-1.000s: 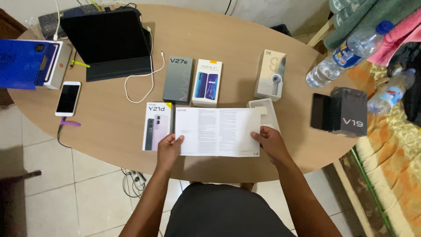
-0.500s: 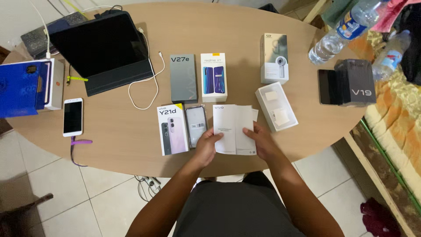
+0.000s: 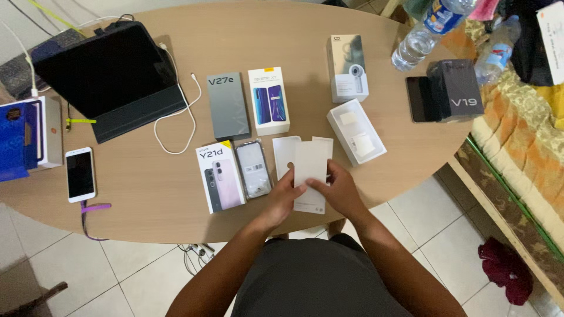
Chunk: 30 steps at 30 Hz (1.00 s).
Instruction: The person unboxes a white smartphone, connects a charging cable to a power strip, and plugs the charger into the phone. The device powers on and displays the Vivo logo. The person then handles the phone box and paperwork before placing the phone on the table.
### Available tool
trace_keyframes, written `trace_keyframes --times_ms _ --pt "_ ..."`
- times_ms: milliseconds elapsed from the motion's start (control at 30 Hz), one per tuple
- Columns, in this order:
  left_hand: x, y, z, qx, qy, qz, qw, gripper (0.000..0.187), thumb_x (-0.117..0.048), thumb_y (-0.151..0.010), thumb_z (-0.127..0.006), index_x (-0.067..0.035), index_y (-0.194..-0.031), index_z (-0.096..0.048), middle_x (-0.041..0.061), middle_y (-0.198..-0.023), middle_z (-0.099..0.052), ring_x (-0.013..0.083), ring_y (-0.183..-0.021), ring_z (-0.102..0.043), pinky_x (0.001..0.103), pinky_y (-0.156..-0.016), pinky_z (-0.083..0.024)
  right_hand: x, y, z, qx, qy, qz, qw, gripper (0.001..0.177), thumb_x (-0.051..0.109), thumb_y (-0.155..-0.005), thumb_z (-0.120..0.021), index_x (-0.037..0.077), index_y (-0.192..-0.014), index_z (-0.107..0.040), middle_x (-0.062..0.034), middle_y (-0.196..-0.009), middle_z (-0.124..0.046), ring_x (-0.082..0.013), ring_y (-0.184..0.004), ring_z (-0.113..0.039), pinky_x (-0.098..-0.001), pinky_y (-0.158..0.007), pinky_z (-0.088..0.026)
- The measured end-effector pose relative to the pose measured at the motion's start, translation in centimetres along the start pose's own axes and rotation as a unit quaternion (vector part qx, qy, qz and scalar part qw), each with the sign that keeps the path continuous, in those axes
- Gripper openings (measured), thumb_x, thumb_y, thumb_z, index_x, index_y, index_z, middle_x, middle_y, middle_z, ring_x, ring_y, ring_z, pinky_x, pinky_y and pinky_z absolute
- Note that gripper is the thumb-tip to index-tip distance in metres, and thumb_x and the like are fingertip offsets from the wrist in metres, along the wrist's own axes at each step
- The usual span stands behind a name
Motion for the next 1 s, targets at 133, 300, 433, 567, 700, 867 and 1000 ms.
trace_keyframes --times_ms 133,300,433,567,700,867,1000 --pt "0.9 -1.0 -1.5 -0.002 -0.063 -0.013 0.998 0.039 -0.011 -0.107 -0.048 0.005 -0.143 -0.052 0.011 -0.120 -0.067 0.0185 -0.109 -0.062 0.036 -0.096 -0.052 0.1 0.0 0.8 -0.092 0.061 0.114 0.987 0.069 0.012 -0.076 -0.085 -0.003 -0.132 -0.047 -0.0141 -0.115 -0.064 -0.0226 -0.103 -0.065 -0.0356 -0.085 -0.055" --pt "1.3 -1.0 -3.7 -0.173 -0.208 0.022 0.962 0.031 -0.016 -0.104 -0.051 -0.002 -0.129 -0.065 0.010 -0.099 -0.073 0.0159 -0.086 -0.068 0.033 -0.080 -0.057 -3.3 -0.7 3.1 0.035 -0.108 -0.096 0.989 0.049 0.010 -0.091 -0.070 -0.001 -0.137 -0.055 -0.0116 -0.111 -0.074 -0.0183 -0.100 -0.071 -0.0333 -0.089 -0.058" --pt "2.8 -0.6 -6.4 -0.235 -0.201 -0.013 0.951 0.023 -0.011 -0.098 -0.063 0.002 -0.115 -0.071 0.006 -0.094 -0.075 0.0130 -0.084 -0.068 0.031 -0.077 -0.055 -5.7 0.6 6.6 0.069 -0.090 -0.059 0.992 0.050 0.007 -0.090 -0.072 -0.005 -0.135 -0.055 -0.0140 -0.113 -0.075 -0.0157 -0.102 -0.071 -0.0311 -0.089 -0.058" --pt "4.9 -3.8 -9.2 -0.271 -0.156 0.027 0.949 0.028 -0.008 -0.094 -0.068 0.003 -0.120 -0.068 0.001 -0.090 -0.074 0.0112 -0.083 -0.071 0.031 -0.071 -0.060 -6.8 -0.2 11.5 0.032 -0.014 -0.051 0.998 0.058 0.012 -0.087 -0.074 -0.002 -0.137 -0.049 -0.0150 -0.104 -0.076 -0.0172 -0.092 -0.071 -0.0320 -0.081 -0.058" --pt "4.8 -10.0 -10.7 -0.327 -0.316 -0.039 0.890 0.062 -0.008 -0.085 -0.076 -0.009 -0.142 -0.050 0.007 -0.076 -0.070 0.0161 -0.070 -0.069 0.034 -0.067 -0.059 -7.2 -3.0 16.2 0.002 0.097 0.001 0.995 0.049 0.016 -0.087 -0.074 0.002 -0.131 -0.058 -0.0116 -0.103 -0.075 -0.0196 -0.089 -0.072 -0.0323 -0.079 -0.058" --pt "5.2 -18.9 -10.2 -0.332 -0.418 -0.099 0.840 0.049 -0.011 -0.088 -0.076 -0.011 -0.134 -0.060 0.008 -0.080 -0.071 0.0196 -0.071 -0.071 0.036 -0.070 -0.058 -8.5 -7.7 20.1 0.002 0.257 0.200 0.946 0.037 0.016 -0.089 -0.073 0.004 -0.124 -0.069 -0.0175 -0.120 -0.071 -0.0320 -0.109 -0.066 -0.0433 -0.095 -0.053" --pt "6.2 -21.9 -9.0 -0.331 -0.556 -0.169 0.743 0.041 -0.009 -0.087 -0.074 -0.007 -0.127 -0.068 0.016 -0.090 -0.071 0.0316 -0.085 -0.068 0.043 -0.080 -0.056 -10.4 -10.7 20.4 0.069 0.340 0.169 0.923 0.046 0.022 -0.091 -0.071 0.007 -0.133 -0.063 -0.0173 -0.132 -0.062 -0.0354 -0.124 -0.056 -0.0477 -0.108 -0.041"
Point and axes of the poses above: each hand's wrist, its own y-axis away from the middle knuckle, its own z-axis out of the back of the hand, x = y × z, the point moved 2 cm from there along -y, towards the middle knuckle
